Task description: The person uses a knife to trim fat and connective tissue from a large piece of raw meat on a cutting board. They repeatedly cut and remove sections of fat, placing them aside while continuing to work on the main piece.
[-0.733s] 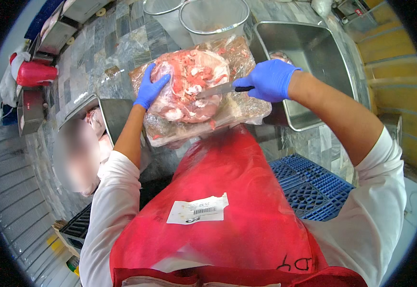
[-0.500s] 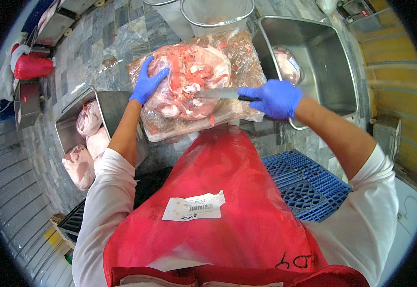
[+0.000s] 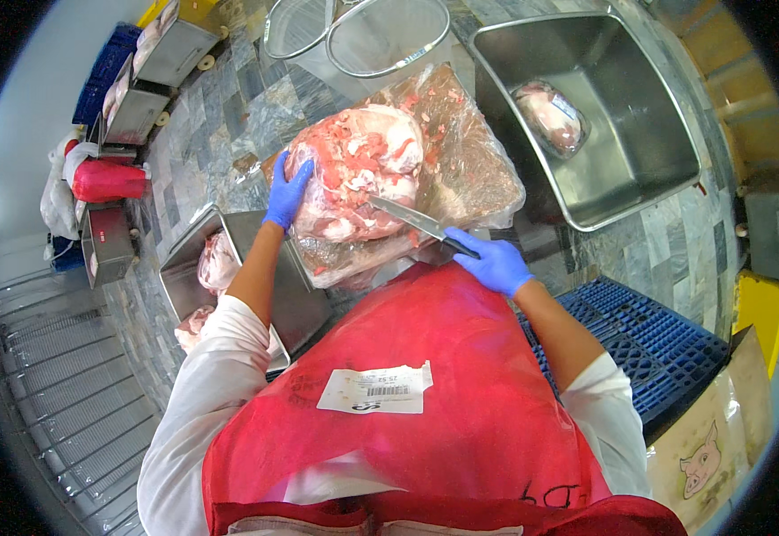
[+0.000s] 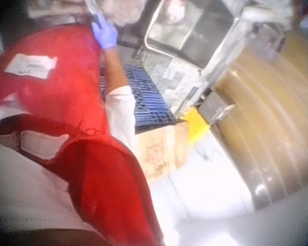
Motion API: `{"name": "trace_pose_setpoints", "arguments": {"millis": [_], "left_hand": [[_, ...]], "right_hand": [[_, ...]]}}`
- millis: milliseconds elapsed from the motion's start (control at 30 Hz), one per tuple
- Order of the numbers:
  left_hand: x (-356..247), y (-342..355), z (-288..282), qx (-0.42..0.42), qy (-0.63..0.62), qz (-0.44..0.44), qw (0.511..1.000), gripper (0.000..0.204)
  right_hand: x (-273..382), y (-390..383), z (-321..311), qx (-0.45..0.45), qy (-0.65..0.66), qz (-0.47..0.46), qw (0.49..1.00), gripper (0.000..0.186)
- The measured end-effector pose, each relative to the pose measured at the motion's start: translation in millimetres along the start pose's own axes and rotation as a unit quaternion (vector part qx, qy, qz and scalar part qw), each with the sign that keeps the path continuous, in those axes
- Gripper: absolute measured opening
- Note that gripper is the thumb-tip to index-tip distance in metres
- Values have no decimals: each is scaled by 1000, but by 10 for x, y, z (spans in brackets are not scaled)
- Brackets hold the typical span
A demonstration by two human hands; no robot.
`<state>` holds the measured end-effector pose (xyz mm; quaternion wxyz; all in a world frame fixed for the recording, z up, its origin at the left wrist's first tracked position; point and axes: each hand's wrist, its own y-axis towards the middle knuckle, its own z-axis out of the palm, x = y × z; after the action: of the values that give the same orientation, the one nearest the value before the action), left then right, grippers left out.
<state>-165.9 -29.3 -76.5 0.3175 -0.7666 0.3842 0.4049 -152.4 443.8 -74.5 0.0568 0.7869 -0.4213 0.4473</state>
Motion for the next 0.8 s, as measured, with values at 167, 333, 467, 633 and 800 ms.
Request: {"name": "trace_pose_setpoints", "arguments": {"millis": [167,333,467,633,800], "left_hand": [[9,-363,120,-73,-11,-39,997,105],[-64,-526,305,-136,98,-51,985,109],[-265,-439,276,-140,253,160,944,103],[-433,-262,322,-91,220,38,970,85],[-433,-257,444,-118,226,12,967,81]], "right_hand": [[325,-563,-569,-4,48,21,999,53],[596,-533,-742,-40,-93,-14,995,50],[1027,-339,-1178,18,-220,-19,975,46],[1571,214,-1863,130,-317,-10,939,42],[1864,728,-2134,218,-329,-31,918,41]]}}
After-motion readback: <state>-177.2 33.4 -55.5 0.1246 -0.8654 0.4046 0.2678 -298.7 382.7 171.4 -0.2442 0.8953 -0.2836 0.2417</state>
